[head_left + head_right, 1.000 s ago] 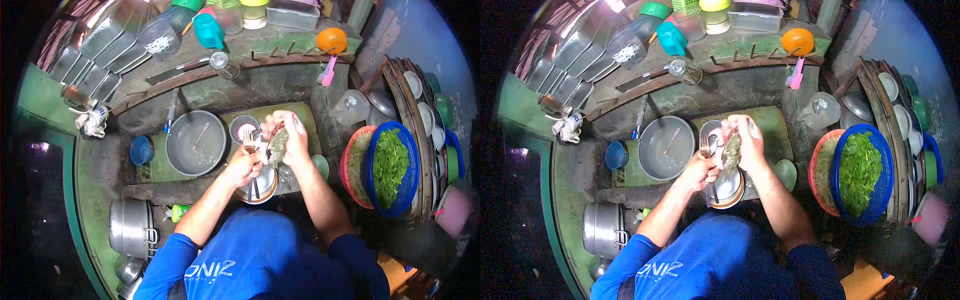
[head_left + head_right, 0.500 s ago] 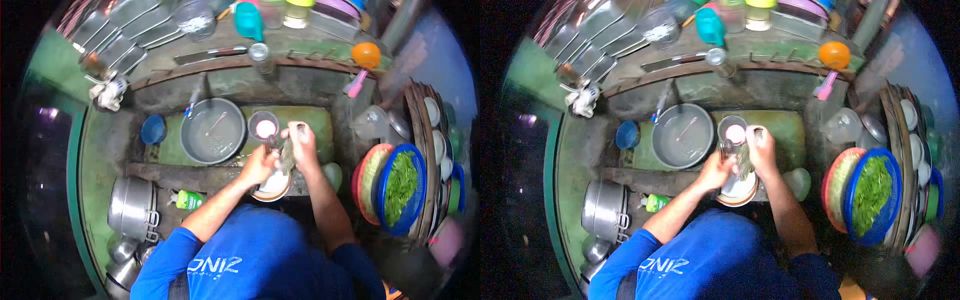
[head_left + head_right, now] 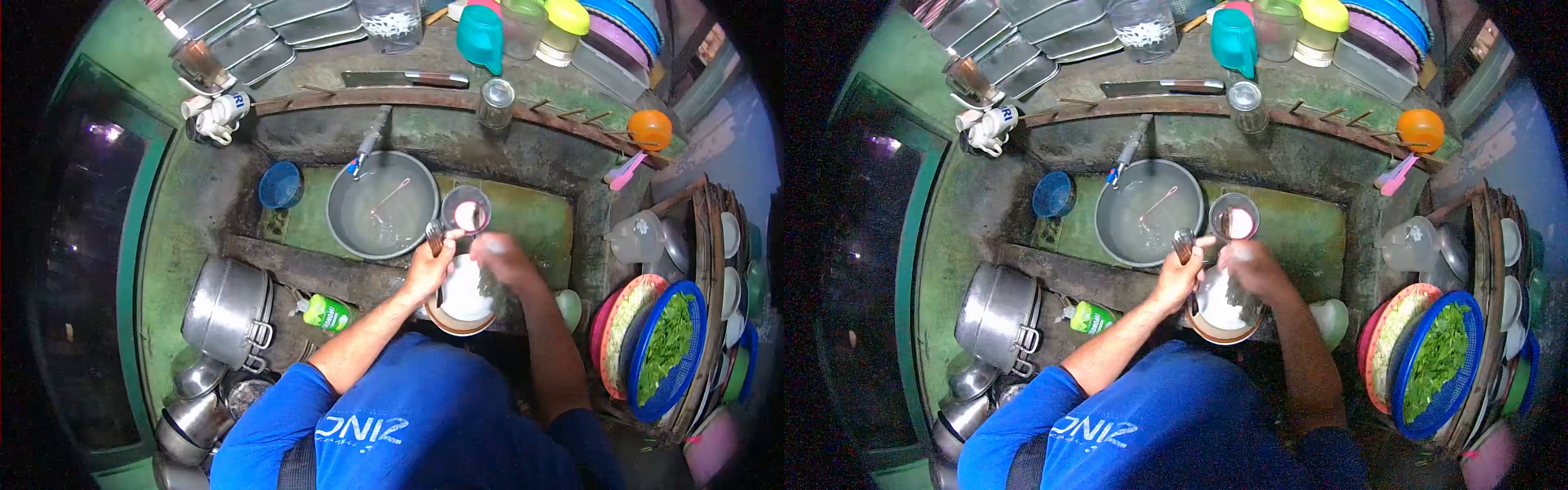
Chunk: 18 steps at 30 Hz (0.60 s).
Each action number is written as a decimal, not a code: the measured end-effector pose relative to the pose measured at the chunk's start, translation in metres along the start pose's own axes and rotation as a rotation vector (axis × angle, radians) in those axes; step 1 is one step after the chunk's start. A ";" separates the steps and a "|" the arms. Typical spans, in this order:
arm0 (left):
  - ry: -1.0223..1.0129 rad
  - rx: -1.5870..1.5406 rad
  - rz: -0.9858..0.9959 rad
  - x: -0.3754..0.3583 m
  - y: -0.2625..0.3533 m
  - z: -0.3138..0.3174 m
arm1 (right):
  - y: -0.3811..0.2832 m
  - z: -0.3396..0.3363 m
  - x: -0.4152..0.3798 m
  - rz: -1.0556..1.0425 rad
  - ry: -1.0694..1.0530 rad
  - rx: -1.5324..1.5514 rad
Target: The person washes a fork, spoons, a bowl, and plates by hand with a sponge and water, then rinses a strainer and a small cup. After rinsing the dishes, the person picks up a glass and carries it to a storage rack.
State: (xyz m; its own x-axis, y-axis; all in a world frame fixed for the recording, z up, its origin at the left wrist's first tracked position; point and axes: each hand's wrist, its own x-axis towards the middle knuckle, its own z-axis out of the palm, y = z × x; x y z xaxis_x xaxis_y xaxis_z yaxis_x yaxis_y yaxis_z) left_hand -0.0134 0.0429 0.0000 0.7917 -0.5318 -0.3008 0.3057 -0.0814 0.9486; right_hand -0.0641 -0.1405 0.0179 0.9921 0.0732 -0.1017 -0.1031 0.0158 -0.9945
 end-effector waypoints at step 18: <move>0.387 -0.101 -0.001 0.023 0.020 -0.120 | 0.038 0.078 0.046 0.045 -0.317 -0.540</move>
State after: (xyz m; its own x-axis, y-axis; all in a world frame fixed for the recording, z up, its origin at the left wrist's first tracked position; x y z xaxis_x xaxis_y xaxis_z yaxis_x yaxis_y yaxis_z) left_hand 0.0743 0.1299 0.0005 0.9262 -0.1736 -0.3348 0.3418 0.0116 0.9397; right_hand -0.0283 -0.0588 -0.0223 0.9097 0.3559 -0.2140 -0.0113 -0.4937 -0.8695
